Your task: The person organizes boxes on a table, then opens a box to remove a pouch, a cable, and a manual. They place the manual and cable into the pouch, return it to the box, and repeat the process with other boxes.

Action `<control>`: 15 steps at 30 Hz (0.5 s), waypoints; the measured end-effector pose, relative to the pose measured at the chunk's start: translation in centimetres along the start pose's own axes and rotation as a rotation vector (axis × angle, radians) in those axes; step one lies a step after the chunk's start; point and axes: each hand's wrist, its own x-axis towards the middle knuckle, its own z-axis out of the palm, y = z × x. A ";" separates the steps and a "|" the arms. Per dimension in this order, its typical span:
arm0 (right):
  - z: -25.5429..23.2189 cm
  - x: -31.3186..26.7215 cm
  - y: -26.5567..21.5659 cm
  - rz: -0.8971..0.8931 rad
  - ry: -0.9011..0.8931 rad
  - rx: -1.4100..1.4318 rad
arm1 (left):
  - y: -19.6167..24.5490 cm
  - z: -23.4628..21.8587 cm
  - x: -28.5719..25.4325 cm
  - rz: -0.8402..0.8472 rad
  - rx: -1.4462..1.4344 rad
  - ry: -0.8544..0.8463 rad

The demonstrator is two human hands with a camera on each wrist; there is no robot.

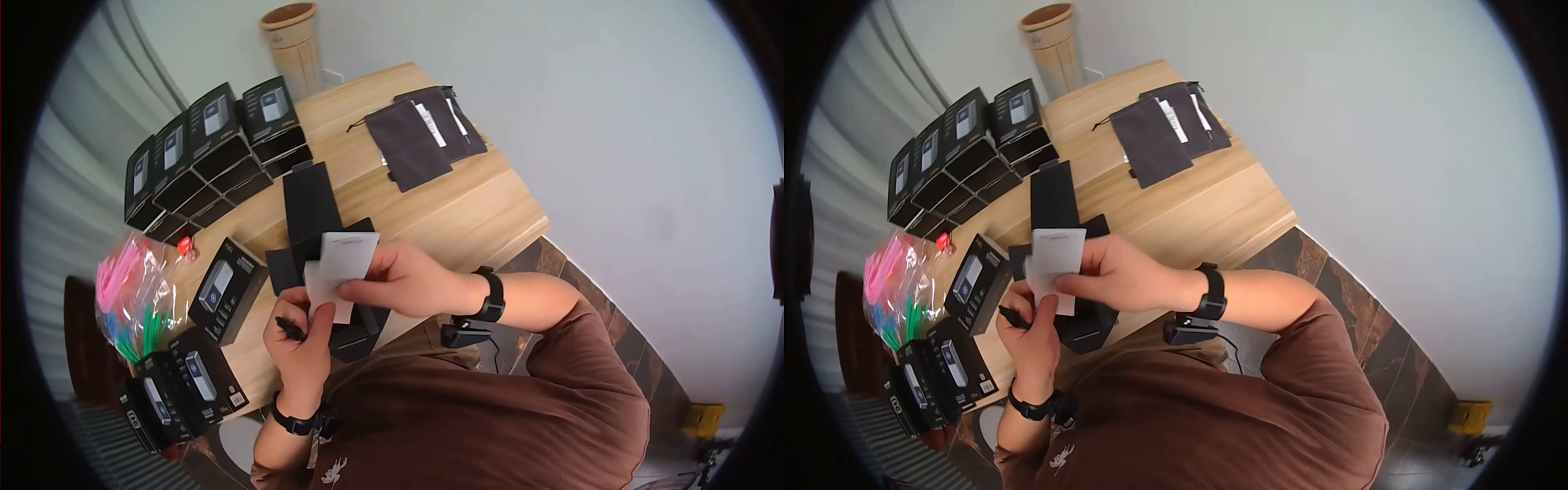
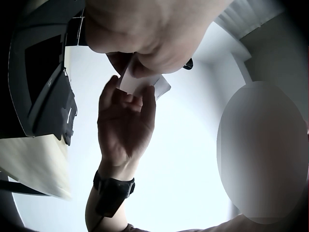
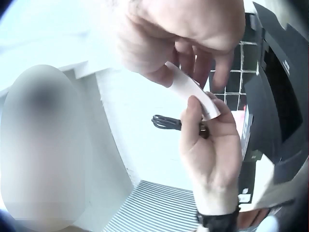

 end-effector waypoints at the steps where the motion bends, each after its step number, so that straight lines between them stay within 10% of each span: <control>1: -0.3 -0.2 -0.2 -0.006 -0.004 -0.130 | -0.3 -0.3 -0.1 -0.009 0.023 -0.037; 15: -24.1 10.1 1.0 0.042 0.605 -1.028 | 0.1 -0.5 0.8 -0.598 -0.660 -0.071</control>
